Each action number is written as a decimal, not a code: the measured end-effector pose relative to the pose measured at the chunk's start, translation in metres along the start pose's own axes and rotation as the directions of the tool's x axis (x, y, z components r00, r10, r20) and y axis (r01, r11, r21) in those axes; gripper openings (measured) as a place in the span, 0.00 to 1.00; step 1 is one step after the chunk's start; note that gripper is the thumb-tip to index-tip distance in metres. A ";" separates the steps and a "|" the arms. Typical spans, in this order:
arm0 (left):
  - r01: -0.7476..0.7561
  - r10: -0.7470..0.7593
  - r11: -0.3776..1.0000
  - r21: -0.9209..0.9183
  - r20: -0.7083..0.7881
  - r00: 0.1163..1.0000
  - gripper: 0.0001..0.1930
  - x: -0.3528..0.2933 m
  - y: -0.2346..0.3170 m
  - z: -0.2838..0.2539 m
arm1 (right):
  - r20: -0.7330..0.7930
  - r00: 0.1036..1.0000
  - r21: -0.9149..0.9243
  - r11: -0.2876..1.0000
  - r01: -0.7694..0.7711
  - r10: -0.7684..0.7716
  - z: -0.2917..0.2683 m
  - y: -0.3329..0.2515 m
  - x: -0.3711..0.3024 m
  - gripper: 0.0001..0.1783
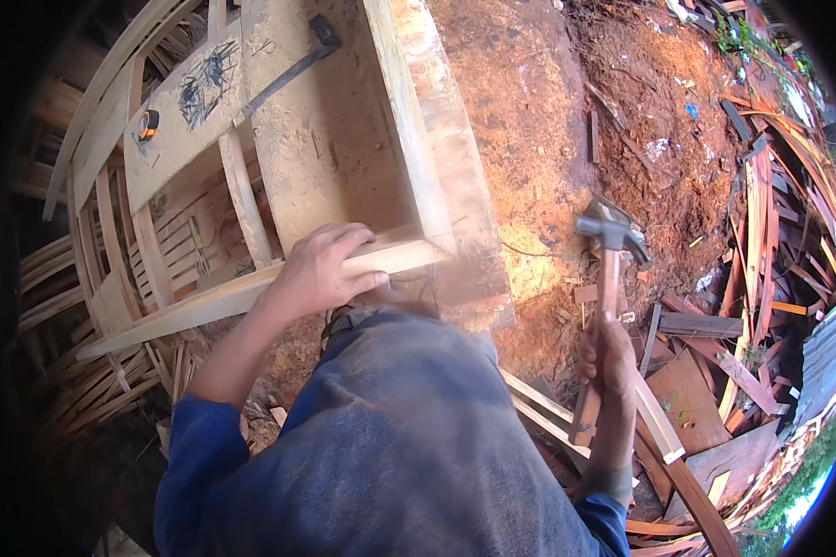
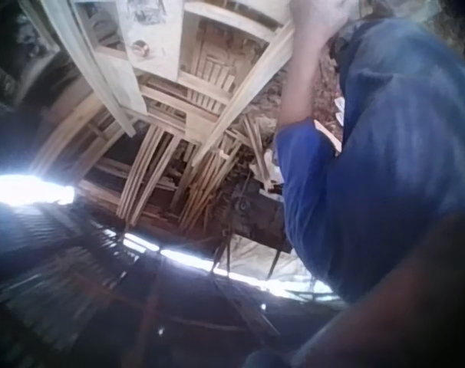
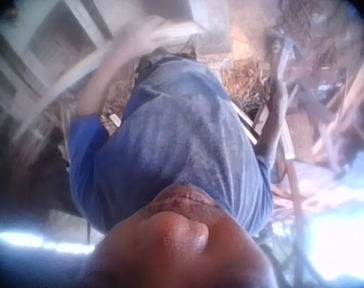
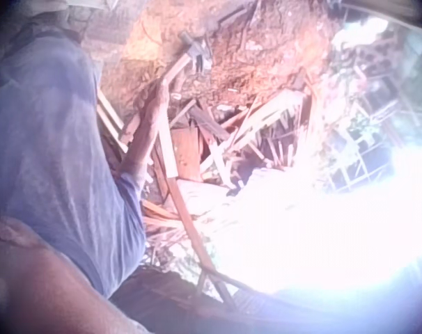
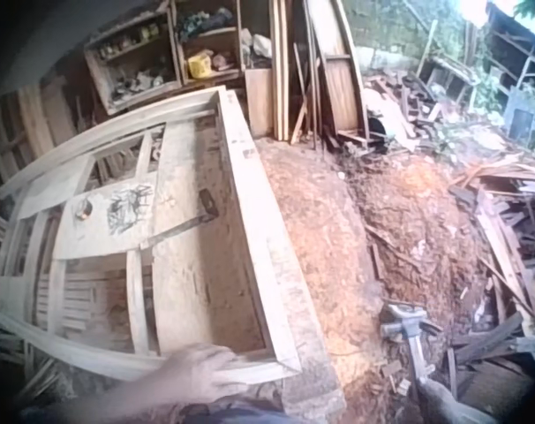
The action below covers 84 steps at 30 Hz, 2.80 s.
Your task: The person assembles a wooden frame by using a hammer to drive nails into the joints, positioning wooden slats, and using a measuring tape to check dimensions.
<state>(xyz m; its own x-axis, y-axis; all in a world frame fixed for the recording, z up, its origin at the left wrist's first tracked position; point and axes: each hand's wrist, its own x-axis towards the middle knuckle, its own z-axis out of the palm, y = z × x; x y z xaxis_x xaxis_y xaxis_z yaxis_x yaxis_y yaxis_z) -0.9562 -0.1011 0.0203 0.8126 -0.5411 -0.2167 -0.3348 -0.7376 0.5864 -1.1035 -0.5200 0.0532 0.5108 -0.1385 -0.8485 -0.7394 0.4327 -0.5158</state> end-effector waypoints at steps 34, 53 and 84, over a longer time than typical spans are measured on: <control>0.415 -0.231 0.867 -0.277 0.515 0.825 0.35 0.079 -0.029 0.004 | 0.119 0.991 -0.379 0.925 -0.006 0.055 0.053 0.060 -0.008 0.17; 0.764 0.045 0.198 -0.614 0.784 0.619 0.20 0.108 -0.064 0.055 | 0.039 0.998 -0.188 0.981 0.049 -0.042 0.085 0.096 -0.028 0.15; 0.069 -0.084 0.991 0.114 0.130 0.988 0.21 -0.016 -0.017 0.001 | -0.032 -0.137 -0.199 -0.128 0.972 -0.990 0.135 -0.054 -0.226 0.14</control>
<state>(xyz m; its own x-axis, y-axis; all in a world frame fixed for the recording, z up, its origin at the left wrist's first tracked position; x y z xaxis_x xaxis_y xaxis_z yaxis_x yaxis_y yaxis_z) -0.9642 -0.0802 0.0135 0.7691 -0.5251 -0.3643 -0.3302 -0.8145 0.4770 -1.1200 -0.3919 0.2891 0.6480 -0.4379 0.6232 0.5040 -0.3669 -0.7819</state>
